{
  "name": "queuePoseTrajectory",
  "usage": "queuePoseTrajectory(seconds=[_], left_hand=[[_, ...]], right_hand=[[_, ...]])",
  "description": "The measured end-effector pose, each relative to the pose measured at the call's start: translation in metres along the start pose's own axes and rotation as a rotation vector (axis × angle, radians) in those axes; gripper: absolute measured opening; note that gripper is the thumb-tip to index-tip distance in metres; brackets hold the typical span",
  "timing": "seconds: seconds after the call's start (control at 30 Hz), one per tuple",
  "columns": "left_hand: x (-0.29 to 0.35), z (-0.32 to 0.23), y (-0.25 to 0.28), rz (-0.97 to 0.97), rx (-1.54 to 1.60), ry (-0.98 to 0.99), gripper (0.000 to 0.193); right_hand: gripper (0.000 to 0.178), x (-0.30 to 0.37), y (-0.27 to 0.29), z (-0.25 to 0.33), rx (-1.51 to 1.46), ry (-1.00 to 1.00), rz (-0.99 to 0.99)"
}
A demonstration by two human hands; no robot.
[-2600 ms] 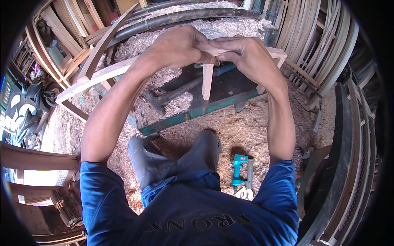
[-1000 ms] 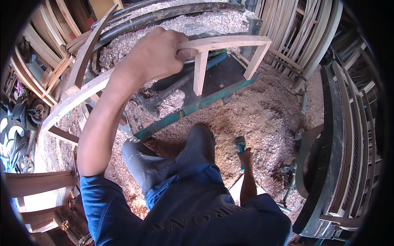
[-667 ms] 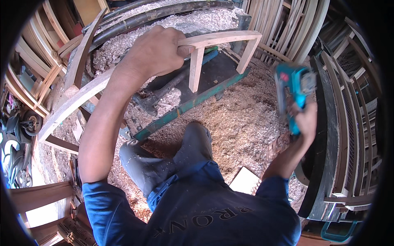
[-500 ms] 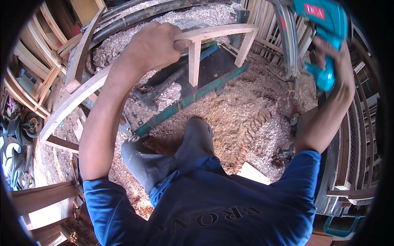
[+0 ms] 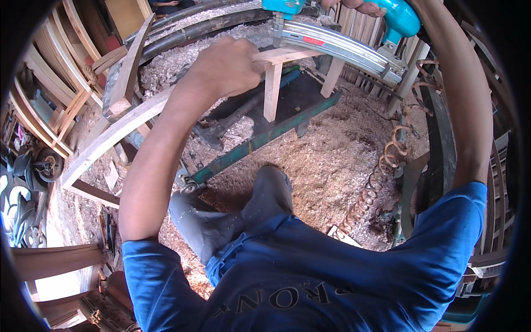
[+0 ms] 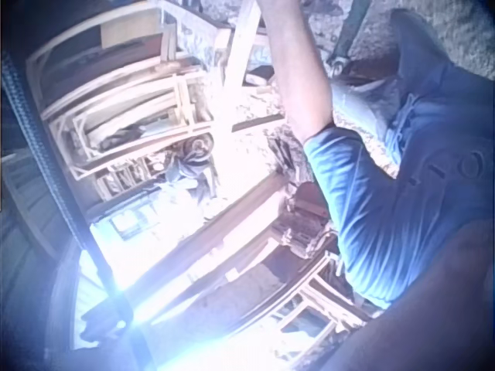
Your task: The person assembles a wooden frame by attaching vertical supports to a horizontal piece using a nail gun. They then place a curved wooden panel on top of the assembled frame and adjust its position.
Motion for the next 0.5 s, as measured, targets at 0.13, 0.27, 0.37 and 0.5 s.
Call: queuePoseTrajectory(seconds=[0.13, 0.27, 0.37, 0.5], left_hand=[[0.0000, 0.0001, 0.0013, 0.001, 0.015, 0.023, 0.034], [0.0001, -0.0020, 0.0025, 0.002, 0.007, 0.008, 0.032], [0.0003, -0.0020, 0.0024, 0.001, 0.019, 0.001, 0.033], [0.0000, -0.0009, 0.0017, -0.006, 0.003, -0.004, 0.033]], right_hand=[[0.015, -0.0032, -0.0012, 0.0003, 0.062, 0.028, 0.018], [0.015, -0.0031, -0.0040, -0.0022, 0.063, 0.024, 0.033], [0.016, -0.0052, -0.0065, -0.0033, 0.081, 0.046, 0.053], [0.016, -0.0074, -0.0087, -0.0025, 0.076, 0.081, 0.069]])
Point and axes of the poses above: each hand's wrist, its own x-axis away from the middle knuckle, its own y-axis out of the back of the hand, z = x × y, the point moved 7 cm from there along -x, towards the middle knuckle, and after that the axes turned 6 degrees about x, right-handed, at the moved point
